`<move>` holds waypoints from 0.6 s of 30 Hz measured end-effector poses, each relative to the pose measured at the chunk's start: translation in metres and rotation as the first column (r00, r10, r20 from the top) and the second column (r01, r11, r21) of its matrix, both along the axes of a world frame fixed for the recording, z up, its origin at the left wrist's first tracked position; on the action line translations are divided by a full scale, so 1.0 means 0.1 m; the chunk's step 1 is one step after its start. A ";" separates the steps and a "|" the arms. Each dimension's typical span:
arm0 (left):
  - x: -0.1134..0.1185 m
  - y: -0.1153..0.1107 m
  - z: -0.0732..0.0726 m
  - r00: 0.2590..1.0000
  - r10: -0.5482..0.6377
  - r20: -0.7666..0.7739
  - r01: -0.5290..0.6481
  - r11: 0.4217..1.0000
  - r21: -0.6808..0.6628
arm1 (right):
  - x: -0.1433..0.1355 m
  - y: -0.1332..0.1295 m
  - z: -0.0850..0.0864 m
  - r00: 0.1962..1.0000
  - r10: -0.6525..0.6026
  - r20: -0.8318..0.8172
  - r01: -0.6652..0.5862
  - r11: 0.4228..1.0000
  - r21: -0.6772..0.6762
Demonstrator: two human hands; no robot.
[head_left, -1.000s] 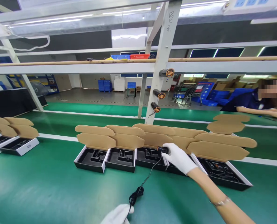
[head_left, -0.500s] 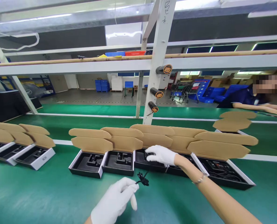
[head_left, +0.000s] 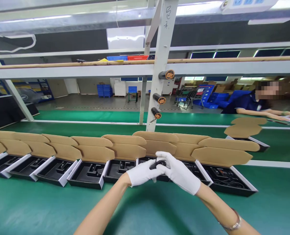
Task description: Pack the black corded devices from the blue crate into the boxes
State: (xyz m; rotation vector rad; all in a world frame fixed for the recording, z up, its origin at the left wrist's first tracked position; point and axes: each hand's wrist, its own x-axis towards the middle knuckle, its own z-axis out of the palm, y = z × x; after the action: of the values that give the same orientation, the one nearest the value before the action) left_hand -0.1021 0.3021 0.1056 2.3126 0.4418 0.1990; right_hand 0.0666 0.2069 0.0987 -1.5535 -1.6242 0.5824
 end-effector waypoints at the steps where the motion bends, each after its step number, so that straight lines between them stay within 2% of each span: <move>1: 0.04 0.02 -0.01 0.999 -0.040 -0.030 0.039 0.999 -0.020 | 0.06 0.00 -0.04 0.993 -0.017 0.119 0.014 1.000 0.023; 3: 0.10 0.09 -0.02 0.994 -0.074 -0.081 0.073 0.997 -0.017 | 0.18 0.01 -0.11 0.934 -0.018 0.356 0.009 1.000 0.027; 6: 0.21 0.29 -0.08 0.989 -0.083 -0.123 0.093 0.993 0.074 | 0.31 0.09 -0.19 0.731 0.015 0.682 0.074 0.992 -0.102; 8: 0.30 0.41 -0.17 0.987 -0.076 -0.139 0.099 0.981 0.166 | 0.35 0.19 -0.24 0.610 0.063 0.790 0.146 0.971 -0.191; 9: 0.34 0.45 -0.23 0.986 -0.066 -0.150 0.098 0.972 0.215 | 0.35 0.25 -0.26 0.577 0.085 0.812 0.163 0.962 -0.217; 13: 0.44 0.45 -0.50 0.979 0.022 -0.200 0.063 0.911 0.407 | 0.30 0.48 -0.37 0.531 0.165 0.832 0.153 0.946 -0.285; 18: 0.34 0.30 -0.73 0.980 0.060 -0.191 0.066 0.805 0.590 | 0.36 0.59 -0.38 0.535 0.259 0.804 0.135 0.914 -0.384</move>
State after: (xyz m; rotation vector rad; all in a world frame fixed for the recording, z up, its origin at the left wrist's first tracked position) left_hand -0.0684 0.3318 0.0321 2.9752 0.5334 0.1087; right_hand 0.1023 0.2662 0.0605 -2.3273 -2.4012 0.1573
